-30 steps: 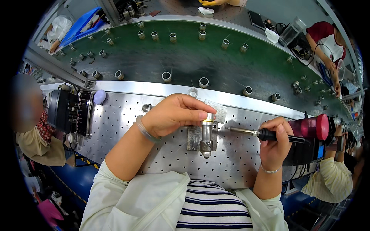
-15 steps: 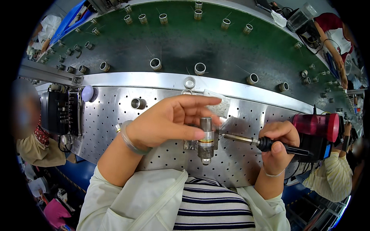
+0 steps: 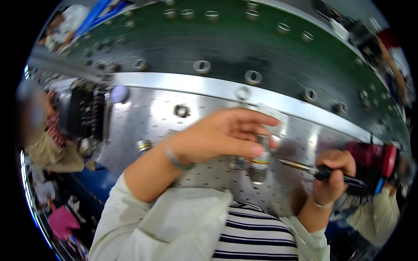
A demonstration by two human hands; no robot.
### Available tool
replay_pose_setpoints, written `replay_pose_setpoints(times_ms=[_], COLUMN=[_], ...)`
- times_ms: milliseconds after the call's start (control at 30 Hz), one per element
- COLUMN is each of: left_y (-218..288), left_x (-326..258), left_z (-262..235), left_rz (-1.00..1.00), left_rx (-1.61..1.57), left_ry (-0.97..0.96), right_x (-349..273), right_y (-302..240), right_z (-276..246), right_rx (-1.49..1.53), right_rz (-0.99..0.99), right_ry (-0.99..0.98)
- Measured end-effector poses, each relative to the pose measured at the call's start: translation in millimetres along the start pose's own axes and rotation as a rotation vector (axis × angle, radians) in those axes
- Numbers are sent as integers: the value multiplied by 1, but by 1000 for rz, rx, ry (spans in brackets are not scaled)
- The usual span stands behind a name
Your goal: The person adjusts their head-mounted camera, then picks up a soldering iron and begins soldering small cylindrical metal components on a perforated workbench. They repeatedly pick up components, apply solder to them using the iron, and place them back on the table.
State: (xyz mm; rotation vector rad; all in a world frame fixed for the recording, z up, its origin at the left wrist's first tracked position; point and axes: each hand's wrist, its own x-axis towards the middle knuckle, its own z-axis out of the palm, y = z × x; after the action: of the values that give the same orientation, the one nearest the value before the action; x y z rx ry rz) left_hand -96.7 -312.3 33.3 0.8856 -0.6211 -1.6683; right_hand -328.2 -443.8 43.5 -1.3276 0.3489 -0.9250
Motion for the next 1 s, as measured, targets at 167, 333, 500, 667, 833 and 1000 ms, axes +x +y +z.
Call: replay_pose_setpoints(times_ms=[167, 333, 500, 667, 833, 1000], left_y=[23, 26, -11, -15, -30, -31], left_x=[-49, -147, -190, -166, -112, -88], left_z=[27, -16, -23, -24, -11, -14], left_rz=[627, 279, -182, 97, 464, 534], left_rx=[1011, 1415, 1421, 1268, 1074, 1658], left_ry=[455, 1284, 1203, 1104, 958, 912], right_x=[-4, -4, 1, 0, 0, 3], right_y=[5, 5, 6, 4, 9, 5], right_z=[-13, -15, -7, -9, -14, -9], right_rx=[-95, -93, -71, -48, -13, 11], right_rz=[-19, 32, -22, -32, -22, 4], right_ry=[44, 23, 30, 11, 50, 24])
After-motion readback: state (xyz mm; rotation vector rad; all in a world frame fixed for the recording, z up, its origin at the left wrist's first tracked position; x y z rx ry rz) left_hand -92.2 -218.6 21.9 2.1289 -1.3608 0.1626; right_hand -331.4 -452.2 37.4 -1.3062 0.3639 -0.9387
